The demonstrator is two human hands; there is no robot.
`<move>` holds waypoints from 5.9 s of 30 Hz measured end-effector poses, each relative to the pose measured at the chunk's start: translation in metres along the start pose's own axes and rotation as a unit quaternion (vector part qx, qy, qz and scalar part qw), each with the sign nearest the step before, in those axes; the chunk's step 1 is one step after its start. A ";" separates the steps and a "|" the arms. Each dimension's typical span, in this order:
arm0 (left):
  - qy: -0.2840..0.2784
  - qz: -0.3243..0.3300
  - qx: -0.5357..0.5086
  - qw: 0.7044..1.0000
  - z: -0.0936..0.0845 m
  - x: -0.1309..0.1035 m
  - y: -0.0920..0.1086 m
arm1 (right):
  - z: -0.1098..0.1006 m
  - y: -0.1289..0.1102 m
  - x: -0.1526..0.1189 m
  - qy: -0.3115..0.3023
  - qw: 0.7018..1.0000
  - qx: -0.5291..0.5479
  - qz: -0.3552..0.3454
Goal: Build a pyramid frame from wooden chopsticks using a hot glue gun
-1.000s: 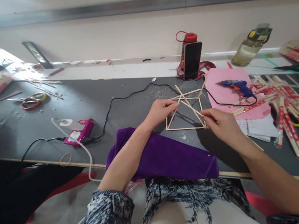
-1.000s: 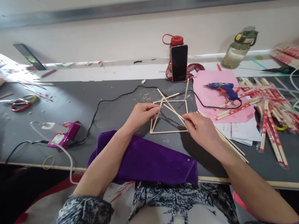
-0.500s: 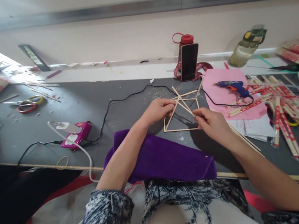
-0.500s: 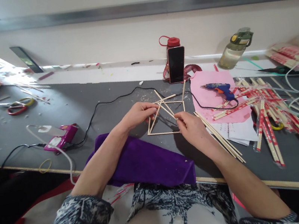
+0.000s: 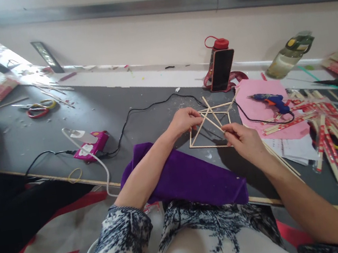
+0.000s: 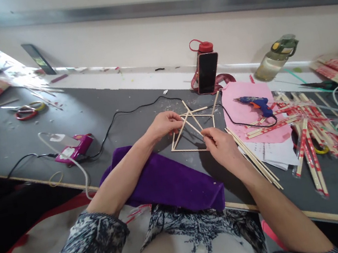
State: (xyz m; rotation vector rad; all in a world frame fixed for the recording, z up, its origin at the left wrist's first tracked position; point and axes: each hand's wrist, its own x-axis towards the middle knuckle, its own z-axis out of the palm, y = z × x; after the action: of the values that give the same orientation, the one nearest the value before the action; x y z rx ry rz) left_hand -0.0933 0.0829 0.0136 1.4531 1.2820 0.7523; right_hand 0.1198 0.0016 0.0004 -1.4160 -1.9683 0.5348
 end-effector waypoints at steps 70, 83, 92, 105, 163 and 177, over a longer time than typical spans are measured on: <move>0.003 -0.012 -0.019 1.000 -0.027 0.041 -0.034 | -0.013 0.041 -0.025 -0.059 0.989 0.010 0.133; 0.012 -0.027 -0.051 0.998 -0.024 0.036 -0.028 | -0.010 0.050 -0.026 -0.071 0.989 -0.012 0.127; 0.009 -0.029 -0.052 0.998 -0.023 0.038 -0.030 | -0.010 0.047 -0.026 -0.067 0.989 -0.025 0.129; 0.017 -0.035 -0.047 0.998 -0.023 0.039 -0.028 | -0.010 0.049 -0.025 -0.060 0.990 -0.034 0.123; 0.053 -0.033 -0.009 0.998 -0.018 0.036 -0.026 | -0.009 0.048 -0.023 -0.063 0.991 -0.045 0.109; 0.056 -0.027 0.001 0.998 -0.017 0.036 -0.026 | -0.012 0.042 -0.023 -0.065 0.991 -0.053 0.100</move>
State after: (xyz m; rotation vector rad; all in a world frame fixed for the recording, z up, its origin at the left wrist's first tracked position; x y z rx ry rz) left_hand -0.1089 0.1197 -0.0121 1.3879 1.4021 0.8072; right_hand 0.1616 -0.0069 -0.0247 -1.6962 -1.9929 0.6340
